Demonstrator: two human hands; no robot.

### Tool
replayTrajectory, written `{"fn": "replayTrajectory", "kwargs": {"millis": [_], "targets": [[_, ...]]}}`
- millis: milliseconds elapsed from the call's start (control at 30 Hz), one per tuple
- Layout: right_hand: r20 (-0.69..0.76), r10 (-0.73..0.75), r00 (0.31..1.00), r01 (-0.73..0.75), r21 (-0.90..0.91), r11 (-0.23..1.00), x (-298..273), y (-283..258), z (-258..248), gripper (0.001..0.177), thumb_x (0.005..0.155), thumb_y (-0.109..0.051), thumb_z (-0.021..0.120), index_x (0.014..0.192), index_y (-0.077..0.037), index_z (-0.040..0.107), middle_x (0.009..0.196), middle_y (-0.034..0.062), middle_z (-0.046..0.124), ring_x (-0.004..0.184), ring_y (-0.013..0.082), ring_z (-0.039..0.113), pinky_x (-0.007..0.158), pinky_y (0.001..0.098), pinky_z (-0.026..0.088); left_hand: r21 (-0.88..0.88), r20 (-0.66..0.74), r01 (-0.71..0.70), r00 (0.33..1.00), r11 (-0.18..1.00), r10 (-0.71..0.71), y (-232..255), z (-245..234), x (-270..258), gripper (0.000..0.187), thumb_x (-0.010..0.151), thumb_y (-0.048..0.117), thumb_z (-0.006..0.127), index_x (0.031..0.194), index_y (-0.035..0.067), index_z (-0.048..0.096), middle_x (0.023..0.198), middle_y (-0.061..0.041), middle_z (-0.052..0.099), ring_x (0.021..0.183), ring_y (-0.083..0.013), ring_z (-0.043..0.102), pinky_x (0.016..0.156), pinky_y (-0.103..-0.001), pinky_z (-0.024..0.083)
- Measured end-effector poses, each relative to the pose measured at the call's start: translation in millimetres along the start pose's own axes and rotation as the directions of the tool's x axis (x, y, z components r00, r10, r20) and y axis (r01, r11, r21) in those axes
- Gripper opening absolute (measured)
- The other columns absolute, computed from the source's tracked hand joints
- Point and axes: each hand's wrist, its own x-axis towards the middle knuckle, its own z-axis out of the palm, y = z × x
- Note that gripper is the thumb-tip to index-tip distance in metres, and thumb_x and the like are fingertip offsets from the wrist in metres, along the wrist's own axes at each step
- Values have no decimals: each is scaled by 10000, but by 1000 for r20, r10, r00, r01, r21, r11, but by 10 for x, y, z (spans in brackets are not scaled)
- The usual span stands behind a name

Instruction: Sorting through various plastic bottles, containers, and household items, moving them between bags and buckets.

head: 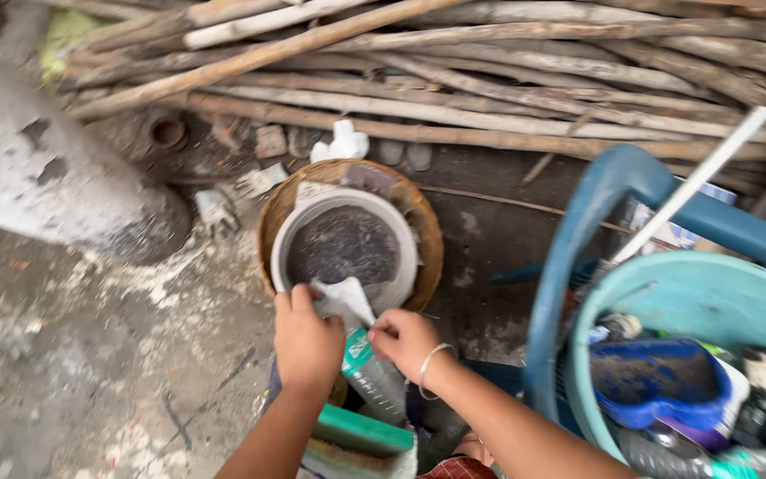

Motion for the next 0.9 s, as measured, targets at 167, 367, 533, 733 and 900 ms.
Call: {"fn": "replayTrajectory", "kwargs": {"millis": [167, 367, 533, 733, 900], "targets": [[-261, -159, 952, 246, 349, 904, -510, -291, -834, 105, 954, -103, 655, 976, -2, 671, 837, 91, 741, 720, 162, 740, 659, 316, 608, -220, -98, -399, 917, 890, 386, 1040, -3, -91, 238, 783, 46, 683, 1007, 46, 603, 1067, -190, 576, 1017, -416, 588, 874, -496, 487], [-379, -30, 925, 283, 635, 718, -1088, -452, -1869, 159, 952, -143, 633, 956, 6, 687, 783, 120, 720, 661, 195, 712, 627, 339, 601, -333, -33, -675, 706, 659, 707, 2036, 251, -477, 193, 861, 94, 692, 1031, 55, 611, 1098, -151, 595, 1056, -383, 604, 887, -482, 489], [-761, -29, 648, 12, -28, 1000, -1248, 1058, -2890, 230, 932, -228, 697, 910, 0, 718, 815, 169, 729, 726, 280, 703, 697, 389, 562, -256, 98, -775, 574, 577, 813, 2378, 524, -666, 400, 838, 221, 740, 1182, 64, 610, 1286, -158, 557, 1318, -377, 499, 1078, -527, 412], [-924, 202, 325, -673, -76, 736, -1785, 2871, -3555, 546, 718, -400, 863, 1020, 24, 697, 1027, 243, 733, 1004, 396, 696, 878, 469, 542, 264, 621, -777, 590, 571, 516, 2607, 410, -726, 918, 818, 502, 700, 1562, 115, 326, 1699, -126, 131, 1535, -297, -82, 1173, -659, 47], [-515, 745, 424, -671, 374, 641, -1835, 2890, -3443, 527, 853, -382, 779, 1095, 83, 730, 958, 222, 759, 874, 356, 747, 639, 460, 571, 418, 699, -757, 621, 502, 355, 2755, 344, -757, 962, 827, 583, 659, 1608, 197, 250, 1721, -76, 56, 1536, -287, -117, 1170, -688, 19]]}}
